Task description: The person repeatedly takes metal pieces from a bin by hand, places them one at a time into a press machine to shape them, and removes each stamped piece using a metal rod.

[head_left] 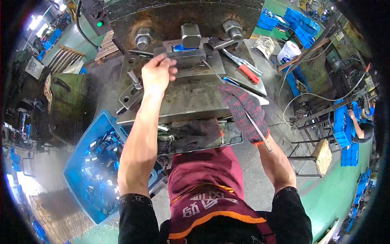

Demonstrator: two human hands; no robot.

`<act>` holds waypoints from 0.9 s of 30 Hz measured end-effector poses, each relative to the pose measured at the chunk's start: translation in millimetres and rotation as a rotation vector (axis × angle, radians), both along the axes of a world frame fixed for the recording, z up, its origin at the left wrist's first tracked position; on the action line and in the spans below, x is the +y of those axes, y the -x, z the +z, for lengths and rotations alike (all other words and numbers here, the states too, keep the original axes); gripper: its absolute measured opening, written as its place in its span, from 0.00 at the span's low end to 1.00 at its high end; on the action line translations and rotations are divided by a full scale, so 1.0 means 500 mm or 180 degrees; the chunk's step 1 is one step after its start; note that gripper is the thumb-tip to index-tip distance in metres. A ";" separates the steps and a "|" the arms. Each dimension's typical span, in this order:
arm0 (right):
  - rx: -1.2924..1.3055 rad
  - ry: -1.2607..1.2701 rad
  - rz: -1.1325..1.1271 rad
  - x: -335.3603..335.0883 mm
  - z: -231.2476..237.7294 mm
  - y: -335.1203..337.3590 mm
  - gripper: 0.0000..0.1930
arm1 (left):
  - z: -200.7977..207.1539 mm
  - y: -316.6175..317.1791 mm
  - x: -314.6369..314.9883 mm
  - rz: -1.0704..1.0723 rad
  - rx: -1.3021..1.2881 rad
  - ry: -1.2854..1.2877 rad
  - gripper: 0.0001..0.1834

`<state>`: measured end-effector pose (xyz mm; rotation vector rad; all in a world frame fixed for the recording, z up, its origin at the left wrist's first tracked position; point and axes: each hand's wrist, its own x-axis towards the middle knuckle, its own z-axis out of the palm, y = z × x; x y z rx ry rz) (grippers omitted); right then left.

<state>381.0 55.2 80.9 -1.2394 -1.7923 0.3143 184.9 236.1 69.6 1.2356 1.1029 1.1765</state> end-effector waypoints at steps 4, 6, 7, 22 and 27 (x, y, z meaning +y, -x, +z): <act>0.0714 0.0551 -0.0103 0.009 -0.006 0.029 0.15 | -0.031 0.108 -0.132 -0.0079 0.0039 0.0059 0.17; 0.1756 0.0757 0.0269 -0.001 -0.026 0.026 0.17 | -0.063 0.182 -0.209 0.0146 0.0279 0.0137 0.17; 0.2779 0.0942 0.0571 -0.004 -0.035 0.023 0.18 | -0.075 0.222 -0.240 0.0326 0.0458 0.0188 0.16; 0.1598 0.0962 -0.0863 -0.190 -0.074 0.039 0.21 | -0.251 0.562 -0.228 -0.0566 0.4935 -0.1003 0.18; 0.1665 0.1015 -0.0999 -0.222 -0.083 0.051 0.20 | -0.310 0.572 -0.188 -0.1354 0.6016 -0.1275 0.17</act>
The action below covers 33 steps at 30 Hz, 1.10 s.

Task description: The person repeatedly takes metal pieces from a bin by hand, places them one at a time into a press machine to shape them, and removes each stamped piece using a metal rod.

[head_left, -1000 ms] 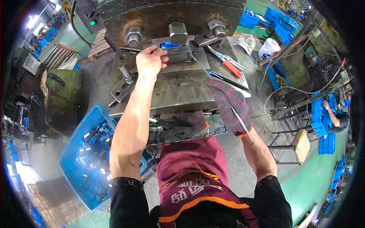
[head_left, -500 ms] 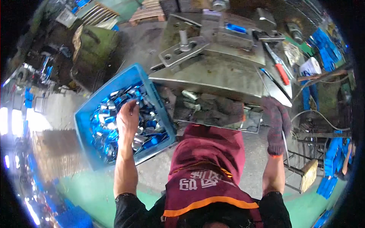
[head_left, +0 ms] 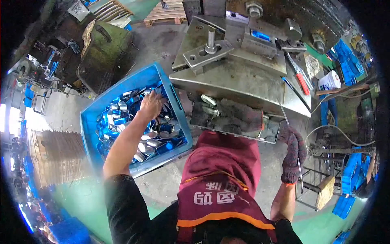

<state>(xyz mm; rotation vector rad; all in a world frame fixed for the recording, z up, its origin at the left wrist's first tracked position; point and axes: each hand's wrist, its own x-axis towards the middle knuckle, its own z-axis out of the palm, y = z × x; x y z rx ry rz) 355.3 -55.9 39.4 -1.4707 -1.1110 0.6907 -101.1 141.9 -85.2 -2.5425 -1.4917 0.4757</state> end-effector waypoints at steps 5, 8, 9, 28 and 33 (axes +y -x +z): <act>-0.0058 -0.0263 0.0020 -0.014 -0.027 0.008 0.19 | 0.021 0.018 0.007 -0.0194 -0.0380 0.0151 0.10; 0.0011 -0.0080 0.0025 -0.011 -0.005 0.008 0.20 | 0.050 0.018 -0.001 -0.0244 -0.0937 0.0022 0.09; 0.0014 -0.0067 0.0028 -0.006 -0.012 0.002 0.20 | 0.074 0.005 -0.016 0.0248 -0.1264 0.0052 0.11; 0.0315 -0.0390 0.0943 0.056 0.010 -0.001 0.16 | 0.175 -0.085 -0.299 0.3048 -0.4706 0.0606 0.09; 0.0427 -0.0650 0.1207 0.155 0.101 -0.010 0.15 | 0.196 -0.119 -0.283 0.3016 -0.4193 0.0679 0.13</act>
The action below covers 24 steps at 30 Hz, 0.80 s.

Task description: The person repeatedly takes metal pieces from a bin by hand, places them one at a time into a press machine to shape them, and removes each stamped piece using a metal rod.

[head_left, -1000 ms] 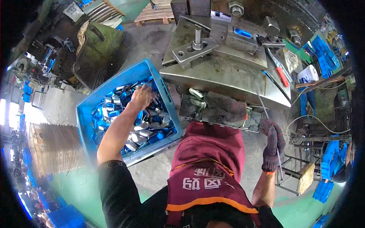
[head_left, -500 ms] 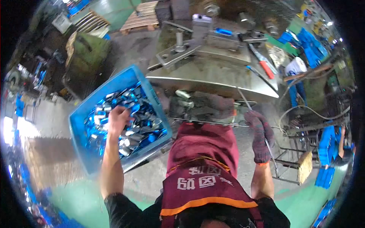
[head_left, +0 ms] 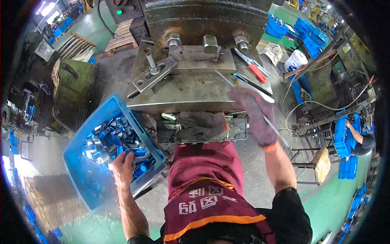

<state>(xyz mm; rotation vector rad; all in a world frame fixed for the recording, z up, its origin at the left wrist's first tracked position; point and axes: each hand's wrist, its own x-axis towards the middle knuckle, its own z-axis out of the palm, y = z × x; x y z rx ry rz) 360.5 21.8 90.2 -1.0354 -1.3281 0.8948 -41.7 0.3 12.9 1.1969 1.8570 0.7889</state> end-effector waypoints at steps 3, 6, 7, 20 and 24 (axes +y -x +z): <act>0.0504 0.0009 -0.0068 0.080 0.008 -0.006 0.14 | 0.022 -0.027 0.011 -0.0207 0.0368 -0.0052 0.13; 0.0064 0.0044 -0.0065 0.180 0.004 -0.022 0.14 | 0.033 -0.055 0.021 -0.0120 0.0073 -0.0124 0.11; 0.0067 0.0080 -0.0075 0.201 0.002 -0.028 0.14 | 0.038 -0.060 0.020 -0.0032 -0.0172 -0.0179 0.10; -0.1485 -0.0958 -0.0596 0.141 -0.050 -0.014 0.13 | 0.099 -0.324 0.319 -0.0682 -0.1864 -0.1000 0.14; -0.1752 -0.0826 -0.0679 0.069 -0.029 -0.036 0.14 | 0.125 -0.446 0.444 -0.0794 -0.2139 -0.0814 0.16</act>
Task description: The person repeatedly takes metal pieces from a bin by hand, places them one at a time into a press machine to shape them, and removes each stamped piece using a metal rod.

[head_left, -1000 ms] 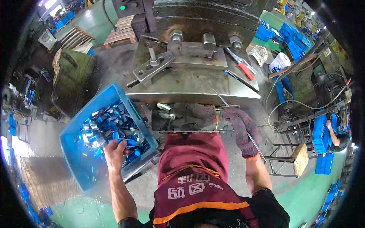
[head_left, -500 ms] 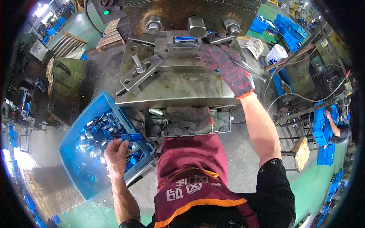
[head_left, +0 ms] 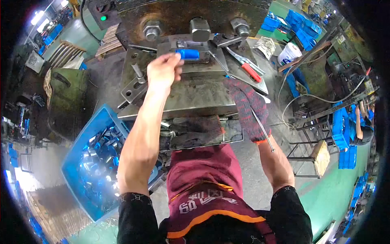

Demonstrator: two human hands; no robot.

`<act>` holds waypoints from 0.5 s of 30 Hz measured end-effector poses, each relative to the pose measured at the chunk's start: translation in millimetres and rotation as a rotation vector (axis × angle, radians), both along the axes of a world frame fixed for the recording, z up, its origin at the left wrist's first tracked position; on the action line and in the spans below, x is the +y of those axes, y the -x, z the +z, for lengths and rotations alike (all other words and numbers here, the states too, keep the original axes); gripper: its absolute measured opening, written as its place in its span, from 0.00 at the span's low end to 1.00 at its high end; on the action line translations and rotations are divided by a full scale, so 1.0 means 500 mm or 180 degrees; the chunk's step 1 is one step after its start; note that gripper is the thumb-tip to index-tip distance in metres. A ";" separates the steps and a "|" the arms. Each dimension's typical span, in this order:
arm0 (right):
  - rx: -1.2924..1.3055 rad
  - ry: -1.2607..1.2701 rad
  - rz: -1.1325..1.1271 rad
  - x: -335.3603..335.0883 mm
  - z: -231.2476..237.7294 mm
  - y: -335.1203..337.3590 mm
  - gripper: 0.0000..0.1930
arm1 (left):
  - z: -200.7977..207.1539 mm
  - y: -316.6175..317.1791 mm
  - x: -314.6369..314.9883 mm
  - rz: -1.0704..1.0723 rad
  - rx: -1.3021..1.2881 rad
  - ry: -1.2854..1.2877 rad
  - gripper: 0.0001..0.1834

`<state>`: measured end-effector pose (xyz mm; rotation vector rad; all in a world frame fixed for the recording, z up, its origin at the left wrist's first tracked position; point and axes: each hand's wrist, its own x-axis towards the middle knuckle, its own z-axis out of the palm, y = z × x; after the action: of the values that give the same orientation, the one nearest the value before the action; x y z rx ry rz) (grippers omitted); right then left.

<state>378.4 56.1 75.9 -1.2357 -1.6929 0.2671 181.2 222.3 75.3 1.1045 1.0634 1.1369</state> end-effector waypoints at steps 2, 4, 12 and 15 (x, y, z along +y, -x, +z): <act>-0.0529 -0.0139 -0.0049 -0.014 0.006 -0.009 0.15 | 0.006 -0.036 0.040 0.0016 0.0108 0.0018 0.18; 0.0016 0.0355 -0.0050 -0.024 0.023 -0.006 0.15 | 0.007 -0.047 0.055 0.0049 0.0033 -0.0056 0.18; 0.0551 0.0422 0.0194 0.000 0.007 0.030 0.16 | -0.058 0.106 -0.111 0.0038 0.0327 -0.0102 0.17; 0.2684 0.0659 0.1311 0.006 -0.026 0.024 0.24 | -0.078 0.214 -0.192 0.0567 0.0831 -0.0113 0.14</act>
<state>366.3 59.0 62.9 -0.7226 -1.1577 1.0717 74.4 126.5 36.1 1.2287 1.3715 1.1759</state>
